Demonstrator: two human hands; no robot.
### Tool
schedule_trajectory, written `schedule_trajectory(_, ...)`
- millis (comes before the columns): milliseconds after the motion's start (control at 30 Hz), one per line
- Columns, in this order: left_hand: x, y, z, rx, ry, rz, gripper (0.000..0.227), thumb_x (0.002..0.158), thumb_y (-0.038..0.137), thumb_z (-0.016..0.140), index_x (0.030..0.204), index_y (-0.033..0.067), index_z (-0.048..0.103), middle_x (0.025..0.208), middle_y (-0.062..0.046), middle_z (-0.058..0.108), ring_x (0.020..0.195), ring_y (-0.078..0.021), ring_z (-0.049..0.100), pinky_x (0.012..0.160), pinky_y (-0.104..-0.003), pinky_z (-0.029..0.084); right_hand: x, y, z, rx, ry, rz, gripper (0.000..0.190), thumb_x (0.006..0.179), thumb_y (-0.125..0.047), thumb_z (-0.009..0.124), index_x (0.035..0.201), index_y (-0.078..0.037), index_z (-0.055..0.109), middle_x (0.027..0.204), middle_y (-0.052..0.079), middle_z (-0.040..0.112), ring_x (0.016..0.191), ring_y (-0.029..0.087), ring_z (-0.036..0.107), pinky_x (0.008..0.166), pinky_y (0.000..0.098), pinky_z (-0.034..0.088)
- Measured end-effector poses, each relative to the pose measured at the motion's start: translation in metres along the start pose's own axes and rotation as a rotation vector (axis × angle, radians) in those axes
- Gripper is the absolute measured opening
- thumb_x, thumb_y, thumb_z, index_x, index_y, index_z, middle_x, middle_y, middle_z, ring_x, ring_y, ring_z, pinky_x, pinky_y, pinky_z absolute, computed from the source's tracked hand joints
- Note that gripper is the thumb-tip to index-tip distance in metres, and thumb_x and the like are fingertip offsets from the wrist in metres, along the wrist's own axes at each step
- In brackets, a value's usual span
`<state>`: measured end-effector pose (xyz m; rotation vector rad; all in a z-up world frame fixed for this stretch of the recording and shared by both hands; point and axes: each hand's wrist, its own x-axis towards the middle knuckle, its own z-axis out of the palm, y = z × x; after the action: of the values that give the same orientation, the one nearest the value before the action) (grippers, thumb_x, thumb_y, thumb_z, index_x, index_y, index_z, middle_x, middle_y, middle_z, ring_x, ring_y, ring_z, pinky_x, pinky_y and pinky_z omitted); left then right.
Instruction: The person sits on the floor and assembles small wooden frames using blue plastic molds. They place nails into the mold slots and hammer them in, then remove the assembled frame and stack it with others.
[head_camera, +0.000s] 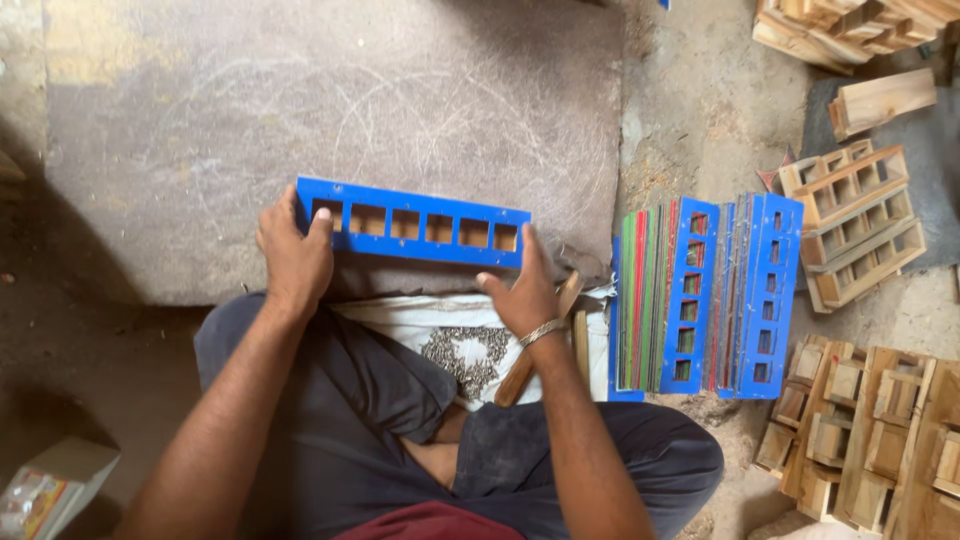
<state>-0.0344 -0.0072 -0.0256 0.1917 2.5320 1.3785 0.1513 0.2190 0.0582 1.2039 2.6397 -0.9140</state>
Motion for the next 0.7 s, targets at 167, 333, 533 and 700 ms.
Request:
schedule_trajectory(167,0.021,0.016,-0.032,0.182,-0.228,0.198,0.123,0.068,0.024,0.093,0.152,-0.0169,0.014,0.141,-0.034,0.031,0.132,-0.0486,0.038,0.114,-0.049,0.036,0.02,-0.011,-0.042,-0.191,-0.13,-0.109,0.112,0.07,-0.011,0.088,0.159,-0.024,0.019,0.172,0.009,0.016,0.148,0.034,0.036,0.113,0.0434,0.042)
schedule_trajectory(333,0.047,0.029,-0.06,0.441,-0.564,0.277,0.138,0.051,0.011,0.099,0.156,-0.0061,0.01,0.149,-0.03,0.021,0.13,-0.0485,0.046,0.108,-0.045,0.047,0.035,-0.018,-0.056,-0.351,-0.247,-0.321,0.116,0.069,-0.01,0.09,0.16,-0.027,0.019,0.166,0.012,0.025,0.144,0.038,0.041,0.113,0.0446,0.043)
schedule_trajectory(533,0.05,0.042,-0.062,0.548,-0.524,0.475,0.092,0.063,0.003,0.086,0.144,0.0004,0.042,0.141,-0.027,0.041,0.125,-0.0483,0.056,0.105,-0.044,0.054,0.045,-0.011,-0.049,-0.385,-0.27,-0.311,0.116,0.072,-0.006,0.087,0.162,-0.029,0.018,0.16,0.009,0.038,0.137,0.034,0.051,0.111,0.0418,0.049)
schedule_trajectory(700,0.057,0.059,-0.055,0.512,-0.526,0.416,0.079,0.068,0.01,0.088,0.137,0.0048,0.049,0.135,-0.024,0.047,0.113,-0.0471,0.062,0.096,-0.048,0.055,0.06,-0.005,-0.053,-0.342,-0.215,-0.322,0.116,0.069,-0.004,0.087,0.16,-0.03,0.02,0.159,0.01,0.042,0.135,0.032,0.053,0.109,0.0405,0.049)
